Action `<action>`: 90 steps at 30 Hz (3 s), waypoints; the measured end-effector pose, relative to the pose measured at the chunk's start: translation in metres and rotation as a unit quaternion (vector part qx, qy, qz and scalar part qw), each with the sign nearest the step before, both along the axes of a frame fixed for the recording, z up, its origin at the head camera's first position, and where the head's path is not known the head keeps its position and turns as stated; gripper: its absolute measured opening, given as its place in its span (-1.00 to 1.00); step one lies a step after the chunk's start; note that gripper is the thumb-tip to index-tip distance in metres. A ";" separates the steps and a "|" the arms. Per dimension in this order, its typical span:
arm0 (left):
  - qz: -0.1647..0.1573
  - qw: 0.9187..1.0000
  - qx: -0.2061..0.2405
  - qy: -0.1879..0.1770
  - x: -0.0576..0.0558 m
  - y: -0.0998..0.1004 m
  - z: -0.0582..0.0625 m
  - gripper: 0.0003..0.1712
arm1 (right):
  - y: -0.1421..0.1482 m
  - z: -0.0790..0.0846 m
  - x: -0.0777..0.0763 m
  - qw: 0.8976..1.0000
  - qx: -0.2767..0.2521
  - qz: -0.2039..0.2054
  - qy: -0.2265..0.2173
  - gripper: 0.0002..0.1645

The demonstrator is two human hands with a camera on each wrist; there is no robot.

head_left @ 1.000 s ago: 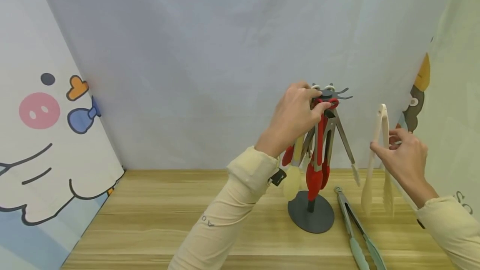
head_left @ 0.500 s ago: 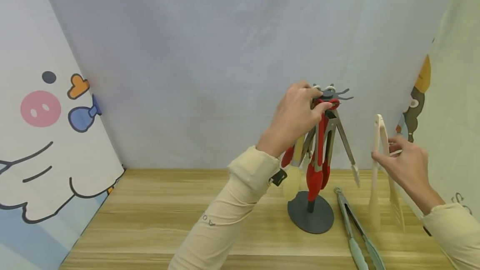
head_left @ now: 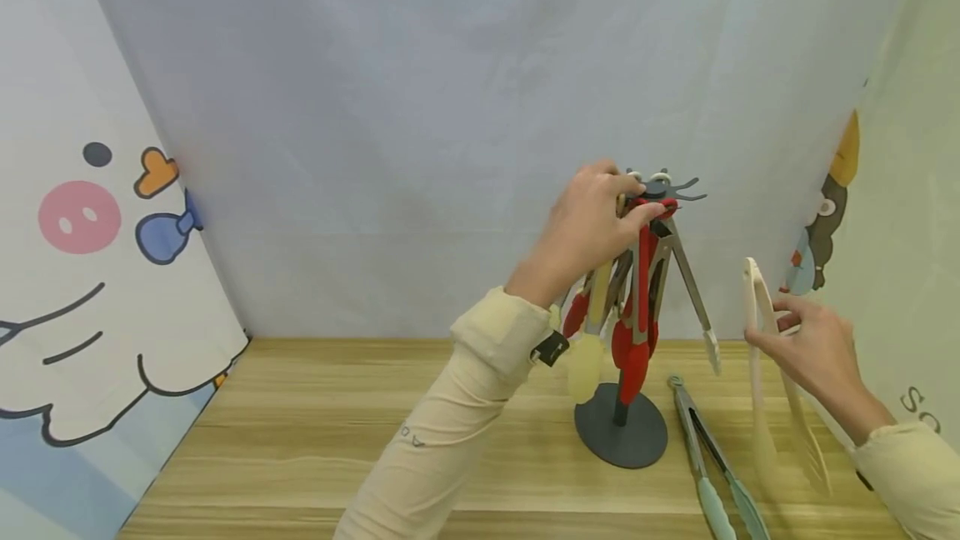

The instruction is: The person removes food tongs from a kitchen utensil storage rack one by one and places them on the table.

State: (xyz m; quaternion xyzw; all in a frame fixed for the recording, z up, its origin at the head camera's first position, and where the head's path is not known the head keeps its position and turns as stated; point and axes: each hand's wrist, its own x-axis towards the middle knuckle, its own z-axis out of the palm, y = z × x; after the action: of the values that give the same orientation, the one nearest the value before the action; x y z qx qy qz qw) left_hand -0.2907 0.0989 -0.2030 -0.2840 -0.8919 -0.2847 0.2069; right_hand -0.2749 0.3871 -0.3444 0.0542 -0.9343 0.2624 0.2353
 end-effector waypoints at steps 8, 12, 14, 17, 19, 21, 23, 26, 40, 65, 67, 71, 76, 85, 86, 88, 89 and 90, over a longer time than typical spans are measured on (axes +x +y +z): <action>-0.023 0.998 0.003 -0.053 -0.003 -0.009 0.003 -0.61 | 0.003 -0.009 0.002 1.000 0.013 0.003 -0.026 -0.49; -0.032 0.997 -0.011 -0.067 -0.004 -0.013 0.006 -0.59 | 0.004 -0.014 0.003 0.999 0.020 0.010 -0.037 -0.50; -0.049 0.996 -0.016 -0.069 -0.003 -0.016 0.007 -0.59 | 0.004 -0.016 0.011 0.999 0.022 0.010 -0.046 -0.50; -0.069 0.995 -0.020 -0.070 -0.002 -0.021 0.007 -0.60 | 0.004 -0.020 0.022 0.997 0.026 0.008 -0.066 -0.46; -0.076 0.994 -0.018 -0.075 -0.001 -0.023 0.007 -0.60 | 0.004 -0.022 0.029 0.997 0.027 0.006 -0.077 -0.44; -0.081 0.993 -0.016 -0.081 0.001 -0.026 0.006 -0.60 | 0.005 -0.023 0.035 0.996 0.027 0.003 -0.088 -0.42; -0.087 0.992 -0.013 -0.087 0.004 -0.028 0.006 -0.60 | 0.005 -0.024 0.042 0.995 0.025 0.001 -0.096 -0.43; -0.093 0.991 -0.010 -0.091 0.009 -0.030 0.006 -0.60 | 0.003 -0.024 0.053 0.994 0.023 -0.004 -0.108 -0.44; -0.114 0.989 -0.025 -0.090 0.030 -0.040 0.011 -0.60 | 0.003 -0.035 0.087 0.988 0.038 -0.016 -0.152 -0.45; -0.098 0.990 0.033 -0.094 0.024 -0.038 0.000 -0.61 | 0.008 -0.086 0.076 0.965 -0.023 -0.005 -0.263 -0.44; -0.092 0.991 0.034 -0.096 0.024 -0.036 0.000 -0.60 | 0.009 -0.089 0.075 0.965 -0.023 -0.007 -0.263 -0.46; -0.074 0.992 0.027 -0.099 0.026 -0.032 0.000 -0.56 | 0.009 -0.095 0.075 0.967 -0.013 -0.011 -0.253 -0.52; -0.067 0.993 0.025 -0.092 0.027 -0.030 -0.001 -0.55 | 0.011 -0.102 0.074 0.969 0.004 -0.014 -0.248 -0.53; -0.050 0.995 0.022 -0.082 0.034 -0.028 0.001 -0.51 | 0.008 -0.108 0.076 0.972 0.020 -0.027 -0.233 -0.52; -0.052 0.995 0.023 -0.079 0.036 -0.029 0.001 -0.52 | 0.007 -0.109 0.079 0.971 0.019 -0.029 -0.236 -0.51; -0.056 0.995 0.025 -0.075 0.041 -0.031 0.001 -0.53 | 0.004 -0.111 0.085 0.970 0.021 -0.033 -0.241 -0.50; -0.058 0.995 0.027 -0.073 0.043 -0.032 0.001 -0.54 | 0.003 -0.112 0.088 0.969 0.024 -0.036 -0.243 -0.50; -0.060 0.995 0.029 -0.072 0.046 -0.033 0.002 -0.55 | 0.002 -0.113 0.090 0.968 0.025 -0.038 -0.246 -0.50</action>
State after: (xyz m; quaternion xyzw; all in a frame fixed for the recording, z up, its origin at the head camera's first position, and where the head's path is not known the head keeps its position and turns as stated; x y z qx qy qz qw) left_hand -0.2449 0.0658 -0.2014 -0.3095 -0.8774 -0.3418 0.1328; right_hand -0.1846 0.3887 -0.4576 -0.0419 -0.9710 0.2352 0.0065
